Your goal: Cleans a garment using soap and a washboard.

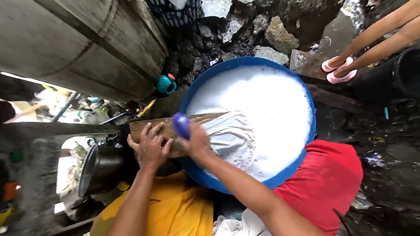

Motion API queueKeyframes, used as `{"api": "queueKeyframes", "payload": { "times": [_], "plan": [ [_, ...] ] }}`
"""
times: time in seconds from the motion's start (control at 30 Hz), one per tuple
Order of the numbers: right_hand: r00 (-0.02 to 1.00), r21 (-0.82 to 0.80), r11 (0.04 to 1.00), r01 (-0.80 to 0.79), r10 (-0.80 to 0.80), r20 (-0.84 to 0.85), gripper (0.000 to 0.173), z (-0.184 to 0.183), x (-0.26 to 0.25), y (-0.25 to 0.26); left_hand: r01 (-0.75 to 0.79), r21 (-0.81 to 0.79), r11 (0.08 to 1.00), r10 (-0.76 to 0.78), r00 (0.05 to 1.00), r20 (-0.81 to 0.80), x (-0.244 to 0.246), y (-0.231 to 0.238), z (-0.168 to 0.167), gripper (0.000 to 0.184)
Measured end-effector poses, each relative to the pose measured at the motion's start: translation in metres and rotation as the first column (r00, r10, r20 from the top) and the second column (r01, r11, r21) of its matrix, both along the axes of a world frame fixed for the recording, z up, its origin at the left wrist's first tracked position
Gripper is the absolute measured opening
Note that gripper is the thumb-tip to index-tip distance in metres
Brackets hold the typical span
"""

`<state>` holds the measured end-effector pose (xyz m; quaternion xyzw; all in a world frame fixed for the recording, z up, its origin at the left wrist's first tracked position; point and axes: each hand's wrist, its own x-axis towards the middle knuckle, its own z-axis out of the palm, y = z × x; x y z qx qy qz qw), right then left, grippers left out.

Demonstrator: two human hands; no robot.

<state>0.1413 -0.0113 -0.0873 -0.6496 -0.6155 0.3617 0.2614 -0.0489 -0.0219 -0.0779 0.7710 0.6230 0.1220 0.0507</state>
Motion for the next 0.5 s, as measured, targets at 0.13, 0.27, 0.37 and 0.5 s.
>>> {"api": "queueKeyframes", "payload": {
  "times": [0.13, 0.27, 0.37, 0.5],
  "plan": [
    [1.0, -0.005, 1.0, -0.02, 0.02, 0.006, 0.053, -0.019, 0.058, -0.011, 0.007, 0.001, 1.0, -0.007, 1.0, 0.016, 0.001, 0.002, 0.0, 0.041],
    [0.877, -0.24, 0.85, 0.469, -0.417, 0.239, 0.072, -0.07, 0.214, -0.001, 0.0, 0.018, 1.0, -0.001, 1.0, 0.013, 0.002, -0.001, -0.001, 0.042],
    [0.906, -0.374, 0.825, 0.423, -0.387, 0.171, 0.068, -0.069, 0.26, 0.0, 0.0, -0.001, 1.0, 0.0, 1.0, 0.014, 0.001, 0.002, 0.002, 0.041],
    [0.945, -0.455, 0.846, -0.279, 0.158, -0.286, 0.048, -0.048, 0.217, -0.024, -0.008, -0.008, 1.0, 0.008, 1.0, 0.026, 0.002, 0.002, 0.001, 0.038]
  ]
}}
